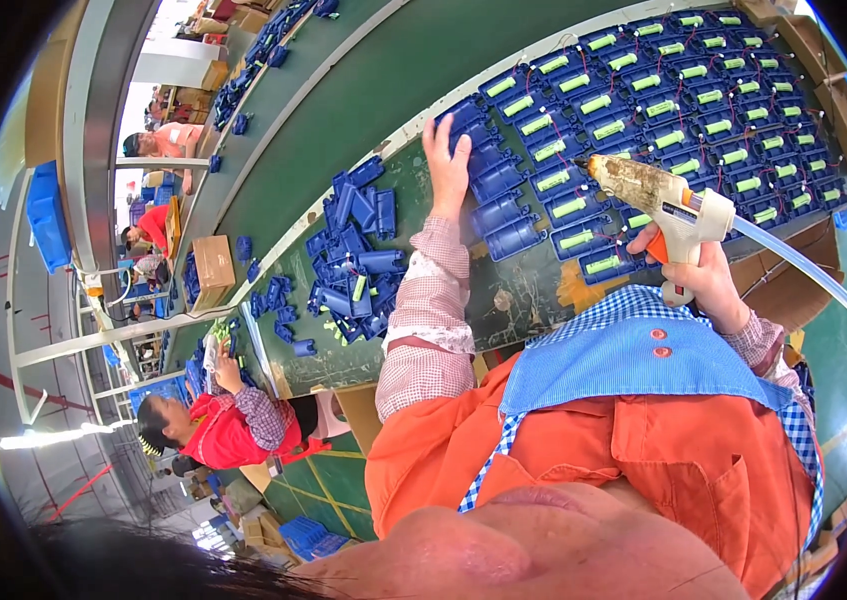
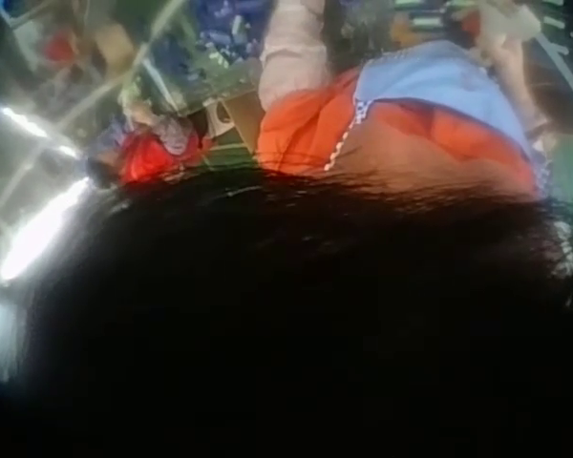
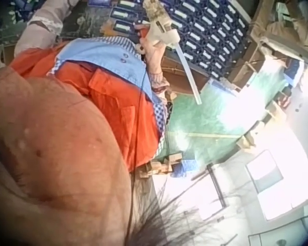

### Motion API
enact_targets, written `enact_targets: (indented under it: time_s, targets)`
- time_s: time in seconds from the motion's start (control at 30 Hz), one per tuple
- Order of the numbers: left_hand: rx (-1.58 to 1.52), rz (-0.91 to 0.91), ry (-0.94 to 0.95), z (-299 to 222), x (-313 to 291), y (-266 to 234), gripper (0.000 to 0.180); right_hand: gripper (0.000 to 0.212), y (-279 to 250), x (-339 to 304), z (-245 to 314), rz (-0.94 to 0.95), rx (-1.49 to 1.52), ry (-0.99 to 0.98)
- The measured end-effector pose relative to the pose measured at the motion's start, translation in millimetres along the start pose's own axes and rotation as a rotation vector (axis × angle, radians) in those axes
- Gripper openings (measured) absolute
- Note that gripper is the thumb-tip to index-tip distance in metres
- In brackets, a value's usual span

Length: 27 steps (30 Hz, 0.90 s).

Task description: Using a hot glue gun to attach green plastic inserts into blue plastic housings on an industrial assembly line.

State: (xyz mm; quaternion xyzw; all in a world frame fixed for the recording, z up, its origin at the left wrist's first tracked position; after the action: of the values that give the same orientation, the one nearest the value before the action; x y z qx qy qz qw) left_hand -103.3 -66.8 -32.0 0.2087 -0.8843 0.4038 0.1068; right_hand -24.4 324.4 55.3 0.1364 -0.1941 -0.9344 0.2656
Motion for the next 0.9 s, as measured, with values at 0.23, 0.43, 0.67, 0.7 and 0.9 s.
enact_targets:
  time_s: [0.23,0.43,0.67,0.7,0.9]
  targets:
    - [-0.001,-0.094,-0.148,-2.6,-48.1,-27.3,0.051,0.057,3.1,5.9,1.9,-0.022,-0.001,0.007]
    - [-0.002,-0.045,-0.102,-33.0,-68.3,-4.0,0.056,0.058,-1.2,5.2,-7.7,0.025,-0.018,0.000]
    - [0.281,-0.195,-0.176,-0.6,-29.6,-62.1,0.084,0.056,-2.6,5.6,-5.2,0.025,-0.040,-0.015]
    - [0.440,-0.207,-0.199,9.9,-18.8,-80.2,0.087,0.056,-2.0,4.8,-4.5,0.022,-0.038,-0.018]
    - [0.823,-0.098,-0.576,88.2,5.4,-172.9,0.094,0.056,0.1,6.7,-6.2,0.051,-0.063,-0.025]
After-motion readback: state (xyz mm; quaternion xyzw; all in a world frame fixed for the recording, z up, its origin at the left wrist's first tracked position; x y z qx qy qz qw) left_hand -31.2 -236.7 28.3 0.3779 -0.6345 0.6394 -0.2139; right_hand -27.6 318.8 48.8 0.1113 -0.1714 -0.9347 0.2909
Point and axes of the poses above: each hand's wrist, its own x-axis towards the middle knuckle, its own y-axis out of the palm, z = x × y, the point moved 4 cm from there along x, towards the middle knuckle, and after that the axes turned 9 degrees about x, right-handed, at the moved point
